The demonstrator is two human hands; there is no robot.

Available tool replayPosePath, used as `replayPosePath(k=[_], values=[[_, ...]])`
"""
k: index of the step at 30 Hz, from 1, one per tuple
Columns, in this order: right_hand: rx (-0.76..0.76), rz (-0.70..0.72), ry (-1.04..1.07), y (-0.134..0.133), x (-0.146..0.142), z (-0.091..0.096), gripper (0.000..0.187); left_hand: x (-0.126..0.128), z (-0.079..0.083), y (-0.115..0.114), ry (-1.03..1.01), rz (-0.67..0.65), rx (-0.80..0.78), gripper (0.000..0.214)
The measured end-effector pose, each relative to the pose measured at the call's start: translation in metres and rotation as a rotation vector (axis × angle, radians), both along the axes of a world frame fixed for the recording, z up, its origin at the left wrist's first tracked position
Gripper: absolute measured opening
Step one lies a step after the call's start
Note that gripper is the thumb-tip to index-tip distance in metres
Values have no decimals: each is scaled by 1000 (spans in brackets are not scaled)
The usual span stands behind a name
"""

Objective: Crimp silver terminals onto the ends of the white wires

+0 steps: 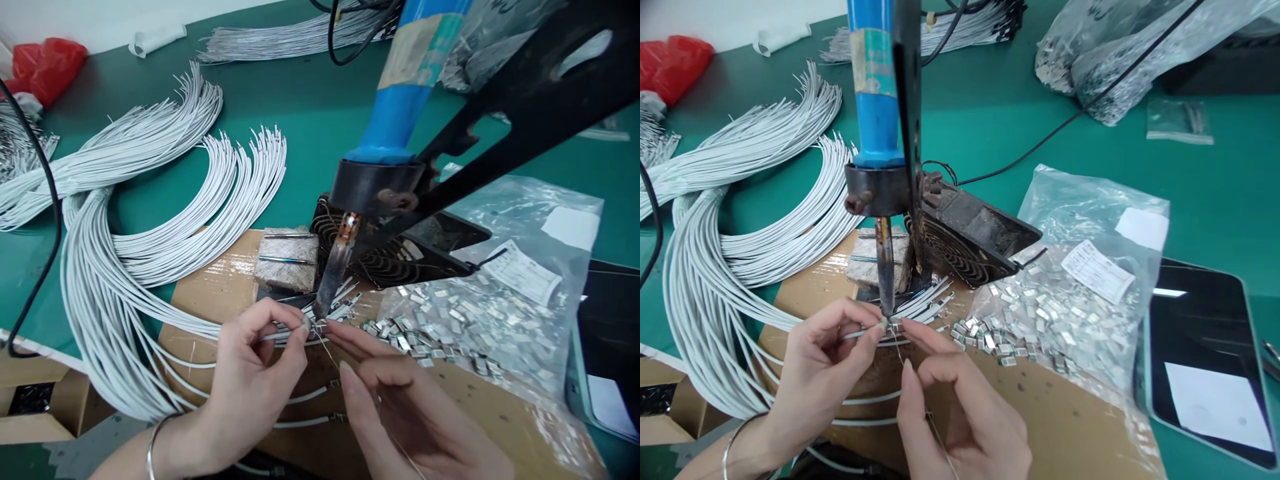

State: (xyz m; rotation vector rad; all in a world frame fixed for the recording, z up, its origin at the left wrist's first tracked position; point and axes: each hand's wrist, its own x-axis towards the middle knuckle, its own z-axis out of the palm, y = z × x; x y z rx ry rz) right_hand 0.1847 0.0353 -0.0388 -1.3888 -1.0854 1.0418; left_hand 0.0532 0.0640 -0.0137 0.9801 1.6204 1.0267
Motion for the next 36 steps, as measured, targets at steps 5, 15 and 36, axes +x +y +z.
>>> replayPosePath(k=[5,15,36], values=[[-2,-41,11,2,-4,3,21,1,-1,2,21,2,31,11],[74,64,-56,8,8,-5,19,1,-2,3,36,16,51,10],[-25,-70,39,11,-9,10,21,4,1,7,61,29,75,9]])
